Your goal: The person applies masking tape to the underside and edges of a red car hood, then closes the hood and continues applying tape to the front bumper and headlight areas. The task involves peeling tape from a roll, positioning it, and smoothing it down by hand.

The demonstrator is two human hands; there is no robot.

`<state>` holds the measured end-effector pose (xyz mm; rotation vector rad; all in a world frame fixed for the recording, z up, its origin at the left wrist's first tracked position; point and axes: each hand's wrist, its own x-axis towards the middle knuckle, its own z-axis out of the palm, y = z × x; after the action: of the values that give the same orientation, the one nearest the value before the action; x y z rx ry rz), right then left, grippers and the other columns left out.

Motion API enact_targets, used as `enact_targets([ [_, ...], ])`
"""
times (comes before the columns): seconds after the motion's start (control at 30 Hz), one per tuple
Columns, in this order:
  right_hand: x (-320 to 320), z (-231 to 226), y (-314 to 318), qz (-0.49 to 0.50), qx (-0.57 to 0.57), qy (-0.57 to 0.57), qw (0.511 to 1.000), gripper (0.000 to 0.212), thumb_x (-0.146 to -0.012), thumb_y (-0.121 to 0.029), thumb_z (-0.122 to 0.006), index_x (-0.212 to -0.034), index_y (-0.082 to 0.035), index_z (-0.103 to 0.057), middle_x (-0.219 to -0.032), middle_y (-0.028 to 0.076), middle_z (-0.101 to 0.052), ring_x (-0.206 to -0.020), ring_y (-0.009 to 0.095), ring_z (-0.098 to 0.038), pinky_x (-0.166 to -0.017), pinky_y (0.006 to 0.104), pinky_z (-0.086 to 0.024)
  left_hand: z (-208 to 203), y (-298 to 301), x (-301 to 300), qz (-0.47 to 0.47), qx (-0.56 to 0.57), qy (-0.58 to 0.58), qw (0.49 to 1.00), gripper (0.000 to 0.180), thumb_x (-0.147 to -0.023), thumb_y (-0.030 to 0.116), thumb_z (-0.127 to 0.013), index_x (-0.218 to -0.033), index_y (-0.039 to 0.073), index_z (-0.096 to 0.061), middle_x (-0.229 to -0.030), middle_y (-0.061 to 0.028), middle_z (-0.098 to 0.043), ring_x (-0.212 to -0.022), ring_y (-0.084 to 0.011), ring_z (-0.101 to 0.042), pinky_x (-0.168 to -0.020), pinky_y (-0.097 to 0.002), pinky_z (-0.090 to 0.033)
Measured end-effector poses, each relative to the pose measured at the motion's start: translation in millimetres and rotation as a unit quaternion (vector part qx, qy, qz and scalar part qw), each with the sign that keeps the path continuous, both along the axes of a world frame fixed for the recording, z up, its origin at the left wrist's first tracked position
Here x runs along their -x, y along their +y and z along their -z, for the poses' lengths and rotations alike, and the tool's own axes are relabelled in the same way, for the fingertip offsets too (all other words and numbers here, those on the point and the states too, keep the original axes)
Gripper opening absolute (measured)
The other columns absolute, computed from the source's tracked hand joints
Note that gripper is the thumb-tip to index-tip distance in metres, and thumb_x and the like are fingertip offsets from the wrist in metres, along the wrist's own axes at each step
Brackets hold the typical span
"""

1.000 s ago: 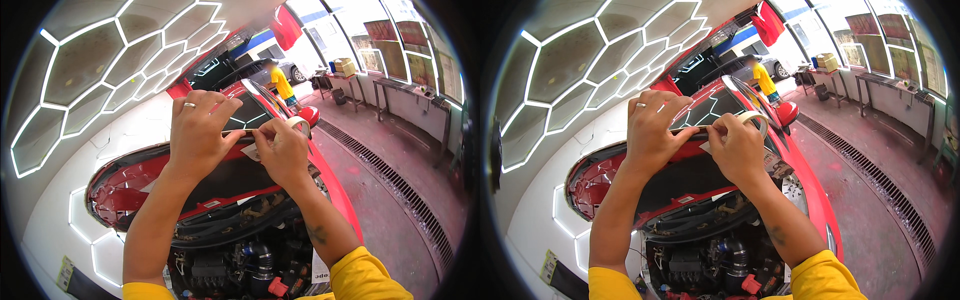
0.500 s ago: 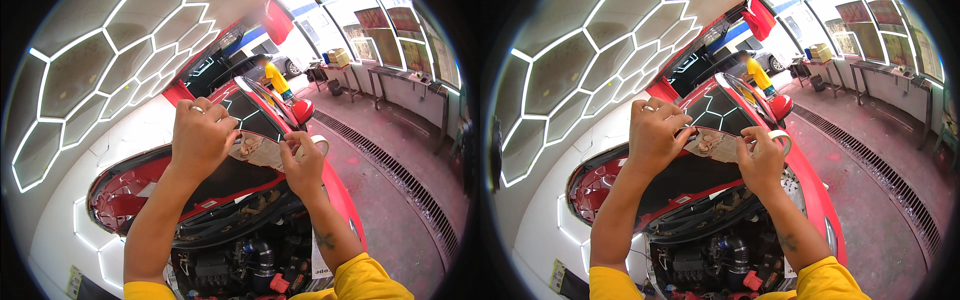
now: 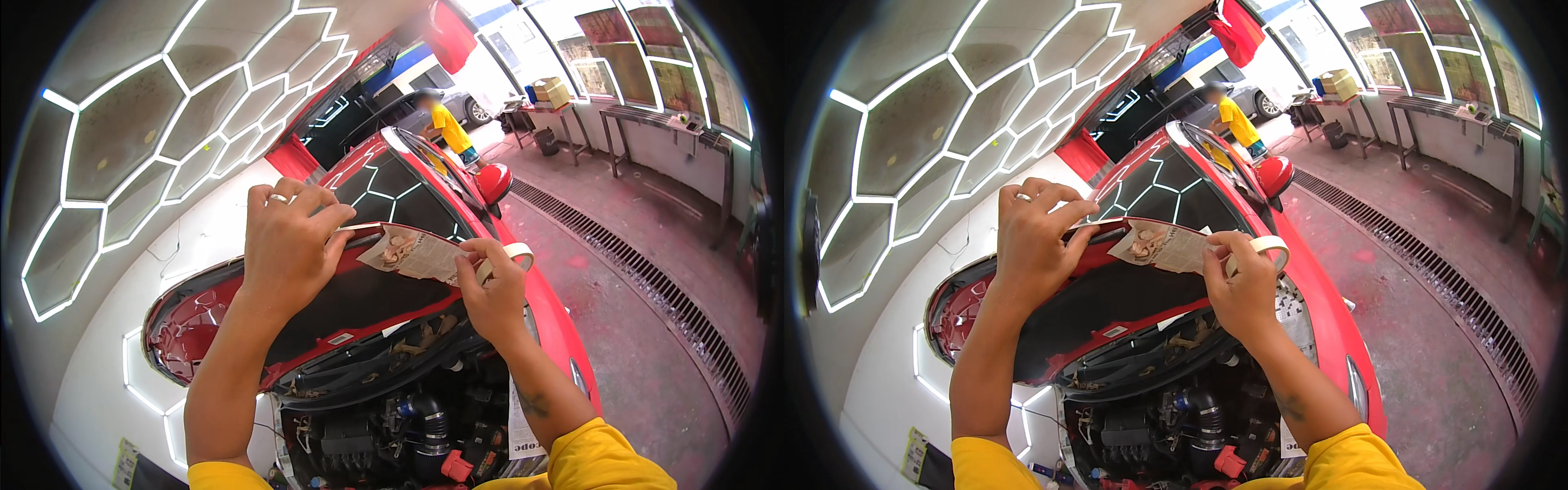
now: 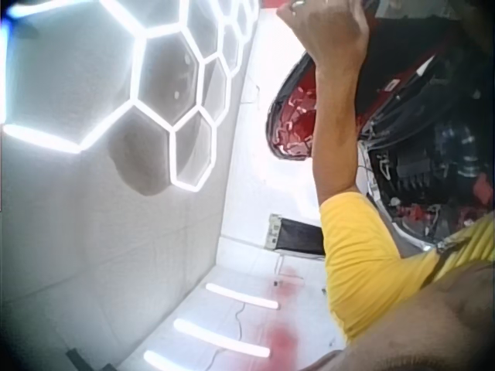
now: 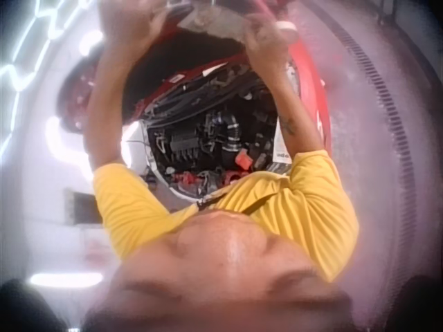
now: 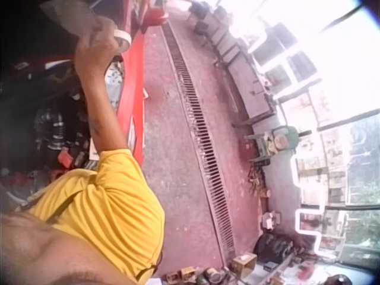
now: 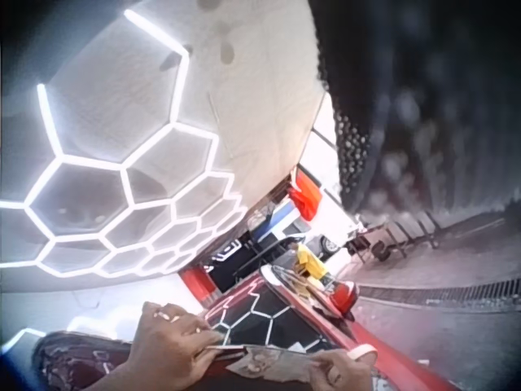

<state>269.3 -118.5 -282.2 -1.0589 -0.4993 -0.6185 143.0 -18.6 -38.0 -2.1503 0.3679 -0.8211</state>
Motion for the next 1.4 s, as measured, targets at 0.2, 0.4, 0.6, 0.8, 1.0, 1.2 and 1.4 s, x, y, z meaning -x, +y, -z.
enact_targets([
  [0.2, 25, 65, -27, -0.028, 0.103, 0.038, 0.994, 0.024, -0.091, -0.006, -0.079, -0.113, -0.006, -0.070, -0.071, 0.004, -0.057, -0.053, 0.017, -0.056, -0.053, 0.0347, -0.043, -8, 11, 25, -0.030, -0.004, -0.034, 0.999, 0.033, -0.078, 0.017, -0.092, -0.109, 0.016, -0.082, -0.110, -0.0016, -0.075, -0.113, -0.0235, -0.063, -0.101, -0.0432, -0.039],
  [0.4, 66, 165, -41, -0.068, 0.276, 0.047, 0.958, 0.029, -0.091, -0.016, -0.081, -0.117, -0.009, -0.070, -0.069, 0.005, -0.059, -0.054, 0.024, -0.061, -0.053, 0.0414, -0.045, -18, 6, 61, -0.056, -0.036, -0.114, 0.991, 0.048, -0.079, 0.002, -0.085, -0.123, 0.018, -0.077, -0.129, -0.0051, -0.069, -0.129, -0.0266, -0.059, -0.111, -0.0438, -0.039],
  [0.6, 111, 139, -46, -0.184, 0.362, 0.009, 0.914, 0.045, -0.094, -0.025, -0.080, -0.131, -0.011, -0.060, -0.063, 0.006, -0.063, -0.055, 0.032, -0.066, -0.053, 0.0455, -0.049, 20, -16, 106, 0.063, -0.050, -0.107, 0.991, 0.041, -0.074, 0.006, -0.087, -0.112, 0.022, -0.082, -0.125, -0.0028, -0.071, -0.121, -0.0278, -0.065, -0.102, -0.0447, -0.039],
  [0.8, 96, 55, -28, -0.275, 0.135, 0.104, 0.946, 0.041, -0.098, -0.016, -0.076, -0.133, -0.006, -0.059, -0.075, 0.001, -0.056, -0.070, 0.014, -0.055, -0.066, 0.0334, -0.046, 76, 16, 125, 0.110, 0.139, -0.067, 0.982, 0.024, -0.075, 0.003, -0.089, -0.093, 0.011, -0.077, -0.091, -0.0033, -0.073, -0.093, -0.0265, -0.067, -0.085, -0.0401, -0.049],
  [1.0, 19, -45, 62, -0.234, -0.045, 0.067, 0.969, 0.039, -0.096, -0.015, -0.077, -0.131, -0.003, -0.064, -0.098, 0.005, -0.064, -0.085, 0.017, -0.062, -0.081, 0.0336, -0.051, 146, 23, 135, 0.152, 0.299, -0.088, 0.938, 0.022, -0.076, 0.003, -0.089, -0.092, 0.009, -0.076, -0.091, -0.0061, -0.074, -0.088, -0.0281, -0.069, -0.083, -0.0403, -0.050],
  [1.2, 72, -30, 49, -0.104, 0.079, 0.032, 0.991, 0.054, -0.093, -0.011, -0.073, -0.143, -0.006, -0.053, -0.101, 0.012, -0.069, -0.078, 0.024, -0.064, -0.076, 0.0398, -0.052, 240, 44, 200, 0.101, 0.592, -0.149, 0.785, 0.012, -0.086, -0.005, -0.082, -0.096, -0.001, -0.077, -0.091, -0.0081, -0.074, -0.089, -0.0169, -0.069, -0.083, -0.0300, -0.052],
  [1.4, 126, 58, -14, -0.241, 0.176, 0.016, 0.954, 0.077, -0.085, -0.001, -0.062, -0.157, -0.007, -0.033, -0.090, 0.012, -0.068, -0.062, 0.019, -0.057, -0.069, 0.0354, -0.050, 258, 28, 190, 0.116, 0.690, -0.154, 0.698, 0.012, -0.086, -0.004, -0.083, -0.097, -0.002, -0.079, -0.091, -0.0098, -0.076, -0.084, -0.0170, -0.070, -0.078, -0.0297, -0.054],
])
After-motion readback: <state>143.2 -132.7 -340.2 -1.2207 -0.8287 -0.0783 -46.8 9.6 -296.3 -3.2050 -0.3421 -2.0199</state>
